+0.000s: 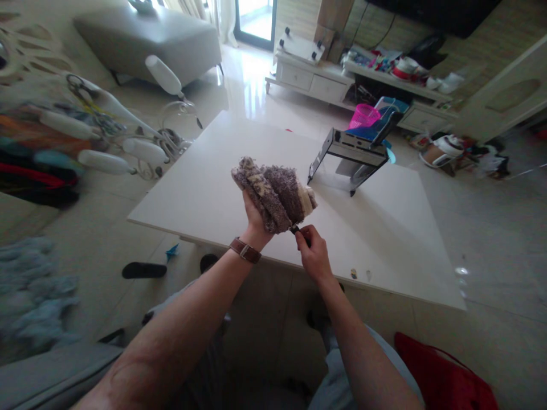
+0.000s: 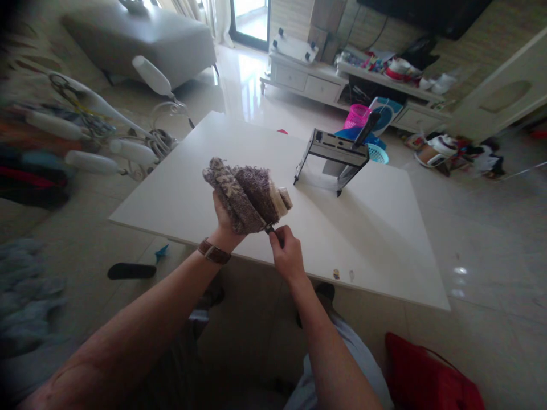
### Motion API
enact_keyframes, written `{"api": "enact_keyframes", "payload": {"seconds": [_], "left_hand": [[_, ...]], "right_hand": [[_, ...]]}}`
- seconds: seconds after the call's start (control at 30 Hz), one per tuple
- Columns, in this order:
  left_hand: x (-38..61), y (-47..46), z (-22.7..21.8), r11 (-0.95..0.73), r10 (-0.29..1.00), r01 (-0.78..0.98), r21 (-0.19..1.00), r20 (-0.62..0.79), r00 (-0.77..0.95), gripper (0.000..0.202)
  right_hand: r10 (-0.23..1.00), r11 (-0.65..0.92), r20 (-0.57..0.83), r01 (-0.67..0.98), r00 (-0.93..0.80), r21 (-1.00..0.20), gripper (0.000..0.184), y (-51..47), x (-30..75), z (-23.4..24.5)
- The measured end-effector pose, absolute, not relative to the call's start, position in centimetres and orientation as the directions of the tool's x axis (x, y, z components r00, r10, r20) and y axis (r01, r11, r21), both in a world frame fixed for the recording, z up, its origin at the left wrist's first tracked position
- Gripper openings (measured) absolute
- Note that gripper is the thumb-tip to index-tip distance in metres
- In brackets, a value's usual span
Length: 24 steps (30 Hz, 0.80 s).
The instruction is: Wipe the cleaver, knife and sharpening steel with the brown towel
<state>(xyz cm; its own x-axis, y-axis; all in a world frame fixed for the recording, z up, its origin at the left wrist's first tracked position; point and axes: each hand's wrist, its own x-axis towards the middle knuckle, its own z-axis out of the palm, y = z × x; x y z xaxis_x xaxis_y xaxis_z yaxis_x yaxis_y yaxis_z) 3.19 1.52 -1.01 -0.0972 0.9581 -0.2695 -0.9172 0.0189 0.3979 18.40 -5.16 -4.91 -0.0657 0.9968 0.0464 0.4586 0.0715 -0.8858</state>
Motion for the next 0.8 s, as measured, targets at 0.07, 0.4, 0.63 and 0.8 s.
{"api": "enact_keyframes", "payload": {"seconds": [0.07, 0.4, 0.63, 0.8], "left_hand": [[3.4, 1.8, -1.6, -0.044, 0.963, -0.928, 0.371, -0.23, -0.137, 0.062], [1.2, 1.5, -1.5, -0.011, 0.918, -0.927, 0.375, -0.364, -0.158, 0.068], [-0.6, 1.5, -0.6, -0.058, 0.944, -0.934, 0.353, -0.285, -0.166, 0.067], [-1.2, 1.5, 0.1, -0.061, 0.943, -0.92, 0.386, -0.28, -0.18, 0.077]], "right_hand": [[0.994, 0.066, 0.017, 0.467, -0.109, -0.882, 0.029, -5.1, 18.1, -5.3], [0.931, -0.03, -0.19, 0.453, -0.313, -0.891, 0.051, -6.0, 20.0, -6.7], [0.94, 0.051, -0.124, 0.492, -0.317, -0.869, 0.03, -6.5, 21.0, -6.2], [0.941, 0.038, -0.137, 0.497, -0.31, -0.867, 0.025, -6.1, 21.7, -4.8]]}}
